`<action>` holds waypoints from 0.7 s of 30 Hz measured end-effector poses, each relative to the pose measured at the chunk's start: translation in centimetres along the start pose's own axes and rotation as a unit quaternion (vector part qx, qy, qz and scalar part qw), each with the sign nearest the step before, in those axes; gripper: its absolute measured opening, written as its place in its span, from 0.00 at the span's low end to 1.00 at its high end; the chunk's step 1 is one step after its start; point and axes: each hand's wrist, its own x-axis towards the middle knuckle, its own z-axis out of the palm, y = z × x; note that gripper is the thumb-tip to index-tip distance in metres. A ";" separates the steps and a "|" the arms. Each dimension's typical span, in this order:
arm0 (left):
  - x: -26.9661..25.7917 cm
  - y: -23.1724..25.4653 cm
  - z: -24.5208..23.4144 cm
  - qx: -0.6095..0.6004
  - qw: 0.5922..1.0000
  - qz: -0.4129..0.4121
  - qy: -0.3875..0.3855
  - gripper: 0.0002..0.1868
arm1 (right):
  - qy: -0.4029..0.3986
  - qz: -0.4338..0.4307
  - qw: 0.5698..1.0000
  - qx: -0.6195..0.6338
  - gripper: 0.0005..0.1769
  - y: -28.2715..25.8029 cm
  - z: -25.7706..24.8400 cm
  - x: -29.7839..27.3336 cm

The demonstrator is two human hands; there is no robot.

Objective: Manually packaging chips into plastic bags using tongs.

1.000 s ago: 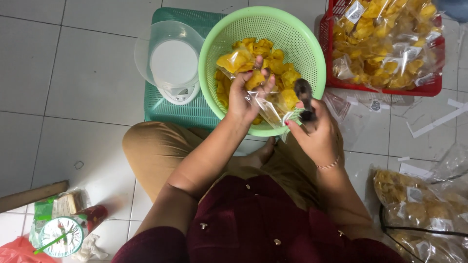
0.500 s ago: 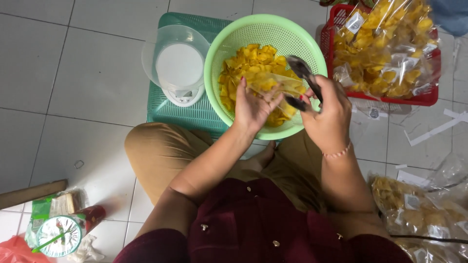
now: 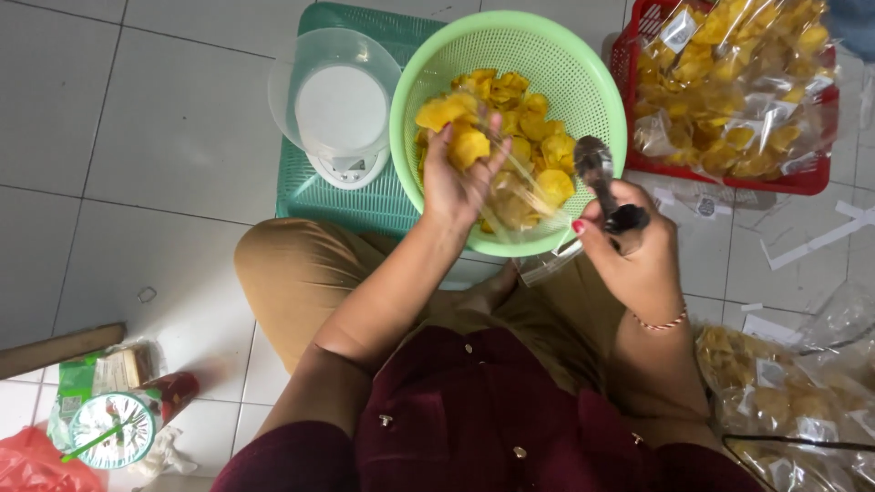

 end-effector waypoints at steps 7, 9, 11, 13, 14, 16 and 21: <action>-3.9 4.5 5.3 0.078 0.996 0.030 -0.026 0.10 | -0.023 -0.042 0.972 -0.229 0.27 1.4 -1.5 1.8; -4.9 6.4 5.5 0.060 0.997 0.021 -0.040 0.16 | -0.125 0.069 0.939 -0.312 0.34 3.4 -1.2 2.7; -5.5 8.4 4.3 0.037 0.999 0.013 -0.025 0.16 | -0.163 0.109 0.927 -0.319 0.34 4.3 -0.5 3.8; -6.4 10.2 3.6 0.013 1.000 0.008 -0.010 0.18 | -0.203 0.146 0.912 -0.325 0.35 4.4 0.4 4.8; -7.0 10.9 3.6 0.016 1.000 0.023 0.014 0.18 | -0.229 0.149 0.885 -0.376 0.39 4.1 1.0 5.1; -8.1 12.0 3.8 0.020 0.998 0.039 0.038 0.19 | -0.255 0.150 0.855 -0.426 0.43 3.6 2.1 5.6; -9.6 13.2 3.9 0.035 0.994 0.081 0.070 0.21 | -0.239 0.093 0.818 -0.515 0.44 5.6 5.0 5.8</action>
